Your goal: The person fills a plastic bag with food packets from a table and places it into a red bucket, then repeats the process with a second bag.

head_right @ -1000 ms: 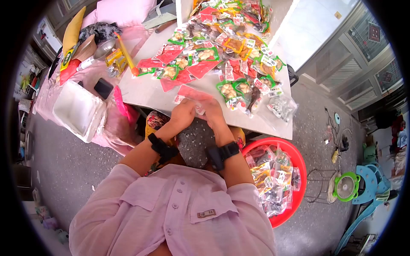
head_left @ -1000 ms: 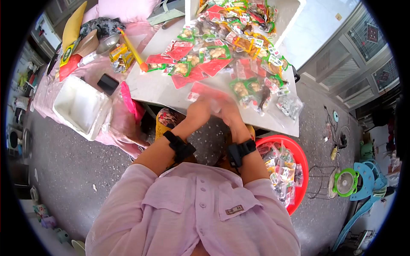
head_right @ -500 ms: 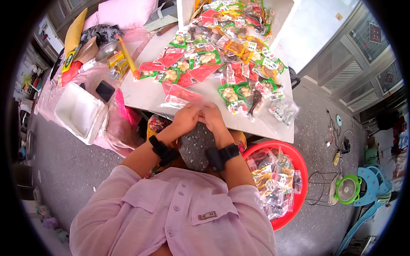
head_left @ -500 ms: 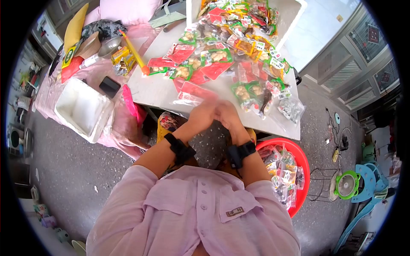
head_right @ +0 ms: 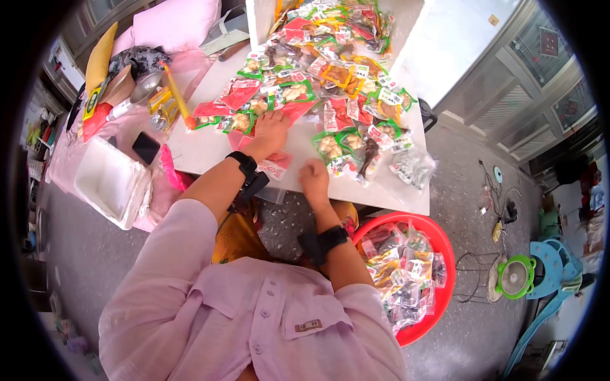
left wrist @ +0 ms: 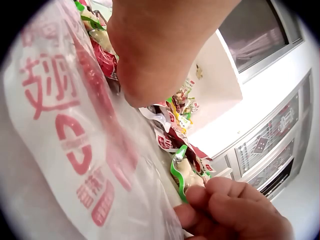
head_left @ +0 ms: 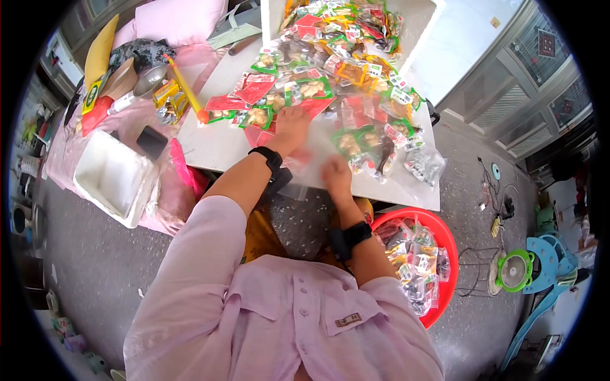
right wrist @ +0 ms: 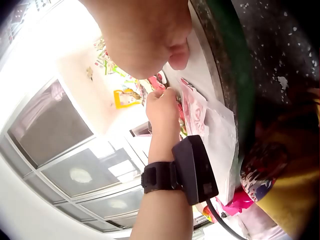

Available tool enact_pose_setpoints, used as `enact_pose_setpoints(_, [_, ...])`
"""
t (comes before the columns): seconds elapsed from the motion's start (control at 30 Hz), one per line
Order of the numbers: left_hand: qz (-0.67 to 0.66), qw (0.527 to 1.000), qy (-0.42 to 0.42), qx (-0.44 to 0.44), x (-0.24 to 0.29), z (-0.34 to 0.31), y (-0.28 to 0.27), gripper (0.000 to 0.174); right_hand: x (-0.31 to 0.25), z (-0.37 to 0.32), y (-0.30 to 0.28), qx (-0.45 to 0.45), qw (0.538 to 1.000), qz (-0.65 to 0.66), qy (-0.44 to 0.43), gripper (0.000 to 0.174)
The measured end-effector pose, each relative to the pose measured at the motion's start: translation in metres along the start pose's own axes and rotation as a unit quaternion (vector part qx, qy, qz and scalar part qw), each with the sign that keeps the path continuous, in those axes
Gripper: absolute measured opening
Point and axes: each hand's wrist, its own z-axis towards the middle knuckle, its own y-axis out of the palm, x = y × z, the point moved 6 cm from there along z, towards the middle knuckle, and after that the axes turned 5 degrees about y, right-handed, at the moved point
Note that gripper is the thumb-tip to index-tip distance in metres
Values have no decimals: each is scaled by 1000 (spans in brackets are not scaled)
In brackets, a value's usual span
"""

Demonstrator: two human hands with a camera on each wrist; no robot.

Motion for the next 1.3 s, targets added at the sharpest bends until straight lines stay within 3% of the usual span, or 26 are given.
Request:
enact_pose_setpoints(0.03, [0,1000,17,10,1,2,2,16,-1,0,-1,-1,1000,-13,-11,10])
enact_pose_setpoints(0.13, [-81,990,-80,-78,-7,11,3,12,5,1,-1,-12,1000,-9,-21,10])
enact_pose_setpoints(0.23, [-125,982,-143,-24,-22,18,-11,7,7,4,-1,-13,998,-39,-56,8])
enact_pose_setpoints(0.33, [-301,915,-268,-10,-42,11,-19,5,6,2,-3,-16,997,61,39,9])
enact_pose_setpoints(0.37, [-463,816,-347,15,-43,3,-15,4,2,0,-3,-9,995,89,49,11])
enact_pose_setpoints(0.4, [-605,681,-410,39,-31,-6,-18,4,-2,-3,-4,-1,991,117,59,12])
enact_pose_setpoints(0.43, [-722,516,-457,61,-16,-18,-18,4,-7,-7,-5,7,987,143,71,14])
enact_pose_setpoints(0.53, [-832,352,-422,82,9,-51,-17,7,-23,-21,-1,-23,968,199,152,24])
enact_pose_setpoints(0.57, [-860,298,-406,83,19,-60,-20,7,-28,-20,-7,9,992,113,54,28])
enact_pose_setpoints(0.63, [-789,417,-444,74,37,-70,-43,8,-42,-29,-10,66,985,-66,-143,35])
enact_pose_setpoints(0.73, [-698,563,-441,32,63,-92,-52,10,-100,-60,4,-15,909,-276,-311,47])
enact_pose_setpoints(0.77, [-671,606,-427,11,72,-98,-52,11,-97,-63,6,-20,903,-279,-327,50])
enact_pose_setpoints(0.83, [-595,730,-332,55,91,-87,-81,11,-89,-70,8,-27,888,-284,-361,55])
enact_pose_setpoints(0.87, [-549,784,-279,77,99,-81,-94,13,-81,-67,7,-54,925,-257,-275,55])
enact_pose_setpoints(0.97, [-560,780,-269,67,109,-83,-92,14,-70,-69,-1,-47,951,-209,-222,58])
enact_pose_setpoints(1.07, [-652,658,-372,61,104,-92,-78,12,-88,-80,-10,19,912,-278,-302,62])
enact_pose_setpoints(1.1, [-674,614,-405,65,101,-96,-71,11,-75,-78,-18,25,938,-232,-257,63])
enact_pose_setpoints(1.13, [-748,506,-417,101,99,-95,-70,9,-56,-76,-26,30,959,-186,-211,64])
enact_pose_setpoints(1.17, [-773,456,-422,127,97,-92,-73,9,-40,-75,-33,34,976,-139,-165,66])
enact_pose_setpoints(1.2, [-795,404,-426,152,95,-84,-84,10,-25,-76,-30,-24,994,108,-4,66])
enact_pose_setpoints(1.23, [-813,350,-429,177,94,-81,-90,10,-26,-80,-23,-83,980,171,53,66])
enact_pose_setpoints(1.27, [-817,349,-420,186,94,-81,-91,11,-30,-86,-16,-141,956,233,109,66])
enact_pose_setpoints(1.3, [-799,387,-434,153,96,-83,-90,11,-37,-94,-7,-197,921,293,164,65])
